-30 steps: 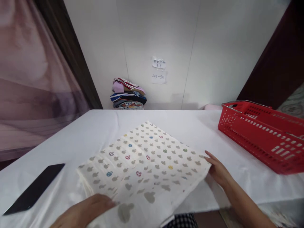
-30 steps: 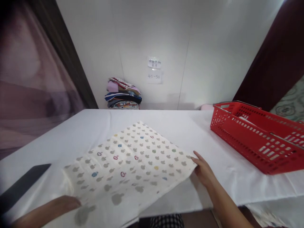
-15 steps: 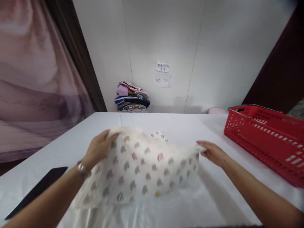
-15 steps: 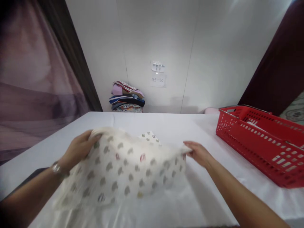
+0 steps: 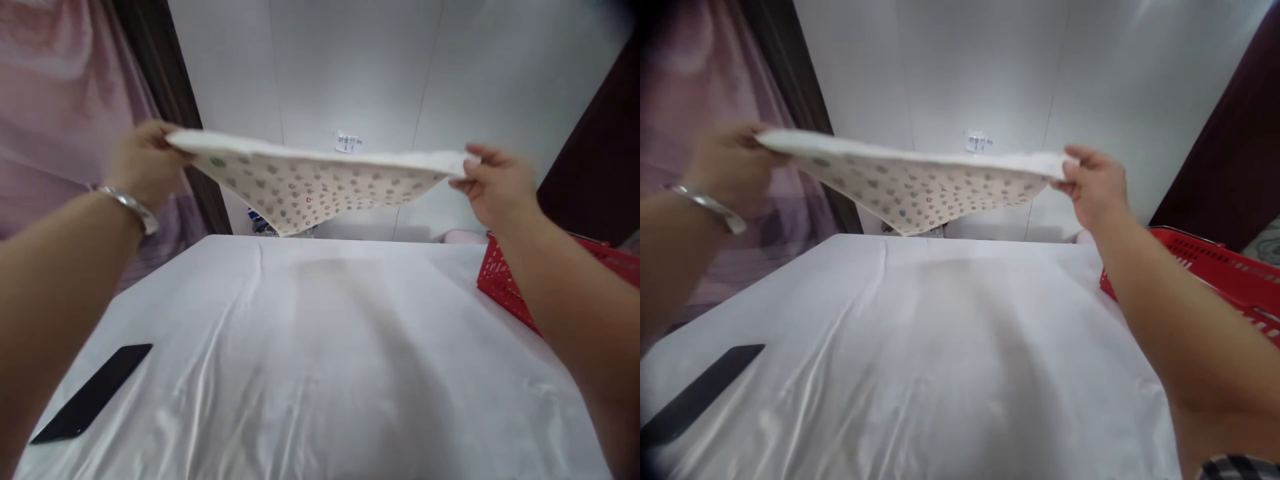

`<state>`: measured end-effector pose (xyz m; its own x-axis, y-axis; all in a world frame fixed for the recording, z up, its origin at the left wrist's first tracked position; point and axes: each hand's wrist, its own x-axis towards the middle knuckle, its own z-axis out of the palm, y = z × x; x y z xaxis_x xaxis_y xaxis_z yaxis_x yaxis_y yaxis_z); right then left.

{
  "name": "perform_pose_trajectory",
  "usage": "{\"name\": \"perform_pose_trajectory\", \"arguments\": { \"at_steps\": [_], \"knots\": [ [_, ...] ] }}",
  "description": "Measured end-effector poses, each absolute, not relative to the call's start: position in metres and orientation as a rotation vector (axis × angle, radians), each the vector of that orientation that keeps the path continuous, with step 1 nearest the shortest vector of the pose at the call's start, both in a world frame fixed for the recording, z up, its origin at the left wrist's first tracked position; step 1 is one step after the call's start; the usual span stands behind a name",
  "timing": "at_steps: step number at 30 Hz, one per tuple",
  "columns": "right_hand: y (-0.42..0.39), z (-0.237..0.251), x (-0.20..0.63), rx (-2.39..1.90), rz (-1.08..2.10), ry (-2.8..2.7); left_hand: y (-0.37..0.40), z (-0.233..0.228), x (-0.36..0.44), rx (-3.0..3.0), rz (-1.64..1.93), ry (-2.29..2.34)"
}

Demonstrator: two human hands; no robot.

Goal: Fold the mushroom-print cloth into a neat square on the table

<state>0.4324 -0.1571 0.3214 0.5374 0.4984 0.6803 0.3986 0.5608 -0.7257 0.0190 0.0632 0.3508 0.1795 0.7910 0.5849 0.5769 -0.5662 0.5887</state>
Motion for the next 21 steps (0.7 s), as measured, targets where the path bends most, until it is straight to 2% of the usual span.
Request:
{"name": "perform_pose_trajectory", "arguments": {
  "at_steps": [2, 8, 11, 14, 17, 21],
  "knots": [
    [-0.177, 0.274, 0.428, -1.113, 0.187, -0.957, 0.052, 0.298, 0.010, 2.282, 1.384, 1.240],
    [-0.225, 0.089, 0.404, -1.484, 0.699, -0.608, 0.032, 0.101, -0.012, 2.457, 0.747, 1.102],
    [-0.244, 0.027, 0.391, -1.584, 0.875, -0.367, 0.020, 0.031, -0.020, 2.364, 0.643, 1.205],
    [-0.261, 0.006, 0.386, -1.494, 0.863, -0.366, 0.012, 0.004, -0.030, 2.297, 0.662, 1.265],
    [-0.272, 0.005, 0.384, -1.441, 0.818, -0.457, 0.006, 0.001, -0.041, 2.304, 0.746, 1.271],
    [-0.276, -0.002, 0.379, -1.758, 0.745, -0.563, -0.005, 0.001, -0.047, 2.350, 0.590, 1.396]
  ]
}}
